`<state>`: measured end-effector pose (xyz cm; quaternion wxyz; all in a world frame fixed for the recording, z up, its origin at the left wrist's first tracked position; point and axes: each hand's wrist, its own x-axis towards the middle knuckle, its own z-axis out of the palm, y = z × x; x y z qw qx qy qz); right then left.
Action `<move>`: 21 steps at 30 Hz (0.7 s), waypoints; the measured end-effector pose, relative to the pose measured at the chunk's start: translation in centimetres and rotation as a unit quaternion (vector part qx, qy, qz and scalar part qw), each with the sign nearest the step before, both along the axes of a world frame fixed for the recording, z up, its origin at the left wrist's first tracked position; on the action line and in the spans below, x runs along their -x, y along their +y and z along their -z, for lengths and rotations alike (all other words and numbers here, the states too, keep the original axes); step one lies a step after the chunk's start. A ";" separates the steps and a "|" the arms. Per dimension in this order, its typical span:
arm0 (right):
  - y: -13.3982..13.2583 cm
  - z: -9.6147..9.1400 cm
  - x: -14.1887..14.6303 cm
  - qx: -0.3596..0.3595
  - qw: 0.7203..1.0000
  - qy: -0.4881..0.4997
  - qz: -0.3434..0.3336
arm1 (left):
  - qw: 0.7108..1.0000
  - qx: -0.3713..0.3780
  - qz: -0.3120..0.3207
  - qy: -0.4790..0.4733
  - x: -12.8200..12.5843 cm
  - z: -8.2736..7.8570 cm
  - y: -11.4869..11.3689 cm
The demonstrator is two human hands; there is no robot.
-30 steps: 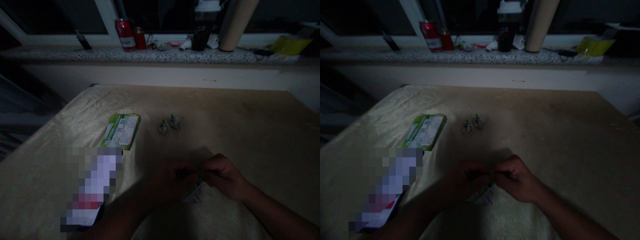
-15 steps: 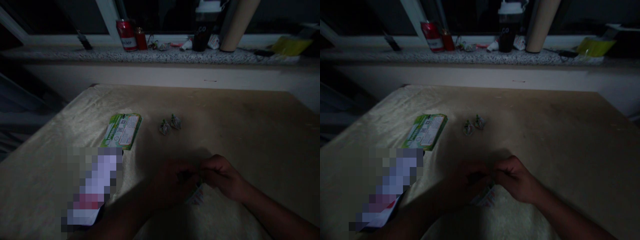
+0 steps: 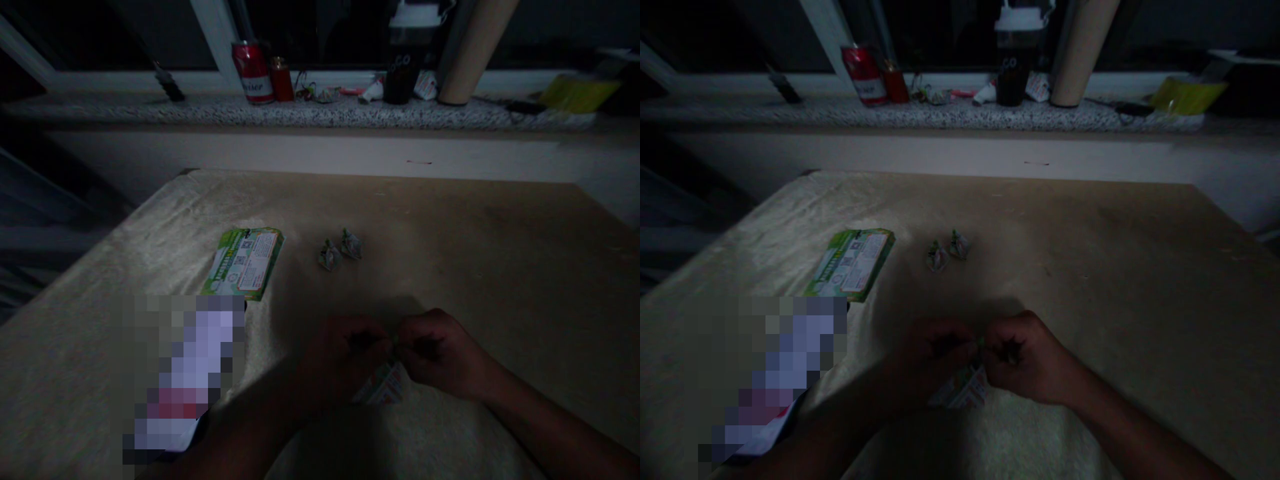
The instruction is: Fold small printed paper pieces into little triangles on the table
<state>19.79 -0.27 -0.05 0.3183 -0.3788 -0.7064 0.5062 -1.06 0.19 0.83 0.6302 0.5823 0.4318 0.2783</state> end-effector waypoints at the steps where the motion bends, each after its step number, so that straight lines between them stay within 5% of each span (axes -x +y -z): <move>1: 0.0 0.0 0.0 -0.002 1.000 0.001 0.001 | 1.000 0.001 0.000 -0.001 0.0 0.1 0.0; 12: 0.1 -0.2 0.0 0.000 0.999 0.002 0.042 | 0.998 0.031 -0.050 -0.030 0.0 0.6 0.3; 21: 0.0 -1.3 0.0 -0.043 0.967 0.091 0.233 | 0.995 0.047 -0.039 -0.075 0.3 0.5 0.8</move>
